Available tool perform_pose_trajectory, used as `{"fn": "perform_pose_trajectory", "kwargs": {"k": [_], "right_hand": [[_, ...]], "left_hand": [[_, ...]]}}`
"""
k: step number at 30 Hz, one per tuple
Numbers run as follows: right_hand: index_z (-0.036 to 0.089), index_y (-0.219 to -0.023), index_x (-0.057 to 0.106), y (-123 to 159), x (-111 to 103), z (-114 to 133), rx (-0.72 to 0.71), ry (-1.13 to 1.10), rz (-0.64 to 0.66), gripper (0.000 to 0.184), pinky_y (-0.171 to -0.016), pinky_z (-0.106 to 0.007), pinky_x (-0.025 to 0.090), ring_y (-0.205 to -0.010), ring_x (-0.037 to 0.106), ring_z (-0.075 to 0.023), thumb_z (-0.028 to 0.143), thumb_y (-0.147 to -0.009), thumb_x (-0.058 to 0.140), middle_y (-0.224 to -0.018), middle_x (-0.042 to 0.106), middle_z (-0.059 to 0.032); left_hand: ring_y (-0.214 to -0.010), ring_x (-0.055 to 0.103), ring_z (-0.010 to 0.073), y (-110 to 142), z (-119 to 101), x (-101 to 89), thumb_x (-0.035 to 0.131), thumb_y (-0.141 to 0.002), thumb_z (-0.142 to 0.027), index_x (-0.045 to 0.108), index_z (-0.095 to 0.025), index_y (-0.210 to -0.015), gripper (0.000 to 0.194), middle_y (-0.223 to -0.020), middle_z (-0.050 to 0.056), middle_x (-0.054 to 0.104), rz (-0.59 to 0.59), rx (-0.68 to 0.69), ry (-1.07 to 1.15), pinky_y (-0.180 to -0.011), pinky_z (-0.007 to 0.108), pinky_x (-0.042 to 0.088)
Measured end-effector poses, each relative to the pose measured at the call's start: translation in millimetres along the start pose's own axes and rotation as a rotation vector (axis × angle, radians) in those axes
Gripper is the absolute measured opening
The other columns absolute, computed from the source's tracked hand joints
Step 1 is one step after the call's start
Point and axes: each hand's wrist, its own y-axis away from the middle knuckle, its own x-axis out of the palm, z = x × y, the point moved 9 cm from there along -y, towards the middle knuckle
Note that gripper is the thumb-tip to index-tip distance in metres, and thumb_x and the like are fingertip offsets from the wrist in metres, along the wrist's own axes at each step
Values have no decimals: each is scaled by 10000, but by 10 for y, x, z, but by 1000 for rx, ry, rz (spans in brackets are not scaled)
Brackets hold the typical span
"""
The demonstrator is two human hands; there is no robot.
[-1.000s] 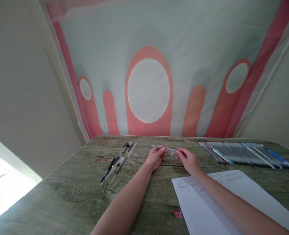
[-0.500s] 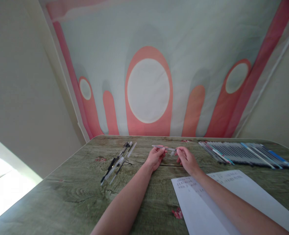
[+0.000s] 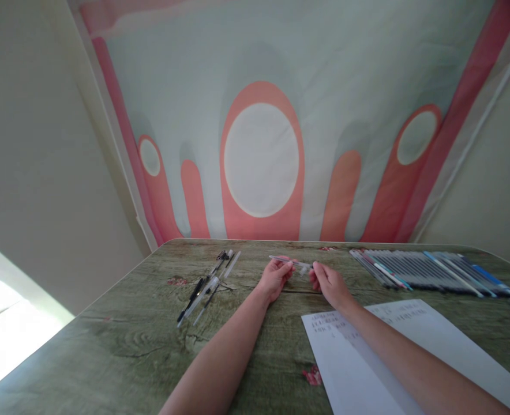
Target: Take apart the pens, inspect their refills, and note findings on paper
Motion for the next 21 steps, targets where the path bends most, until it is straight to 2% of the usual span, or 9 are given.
{"fn": "perform_pose_trajectory", "kwargs": {"k": [3,5,9,13,18,21], "right_hand": [[203,-811,480,-4,-41,44,-37,-4,-51,315,-493,-258,429,-523,562,-146,484,-826,338,-721,608,-26],[207,-822,464,-14,-48,51,-57,-2,-62,289,-494,-260,432,-531,561,-145,470,-826,345,-740,601,-28],[207,-775,469,-32,-33,23,-61,25,-43,298,-478,-261,423,-500,540,-144,460,-835,324,-646,581,-15],[208,-665,472,-28,14,-26,-3,9,12,376,-459,-256,412,-452,516,-143,489,-837,292,-511,537,3],[202,-775,517,-11,0,29,-15,-37,-7,377,-468,-259,424,-513,551,-153,510,-822,305,-690,617,-34],[205,-814,515,-7,-16,80,-56,3,-21,331,-480,-255,427,-527,556,-151,490,-816,347,-694,613,-27]], "left_hand": [[-616,552,48,5,-21,2,699,-624,-194,524,-136,-829,276,-899,60,630,-14,2,12,-566,152,425],[-615,551,49,3,-23,6,701,-620,-190,521,-135,-823,277,-898,61,630,-12,-2,13,-563,152,425],[-612,553,52,-4,-9,-3,710,-605,-182,521,-136,-824,293,-878,54,631,-11,-9,5,-566,157,422],[-605,552,53,-3,7,-15,711,-605,-184,524,-132,-830,297,-864,56,632,-19,-15,-4,-570,164,416],[-615,549,53,-3,-7,-16,701,-622,-201,526,-134,-834,282,-891,56,627,-20,1,5,-575,167,414],[-616,549,54,-3,-11,-9,701,-623,-210,525,-137,-834,284,-892,53,627,-14,-1,-1,-571,167,414]]}}
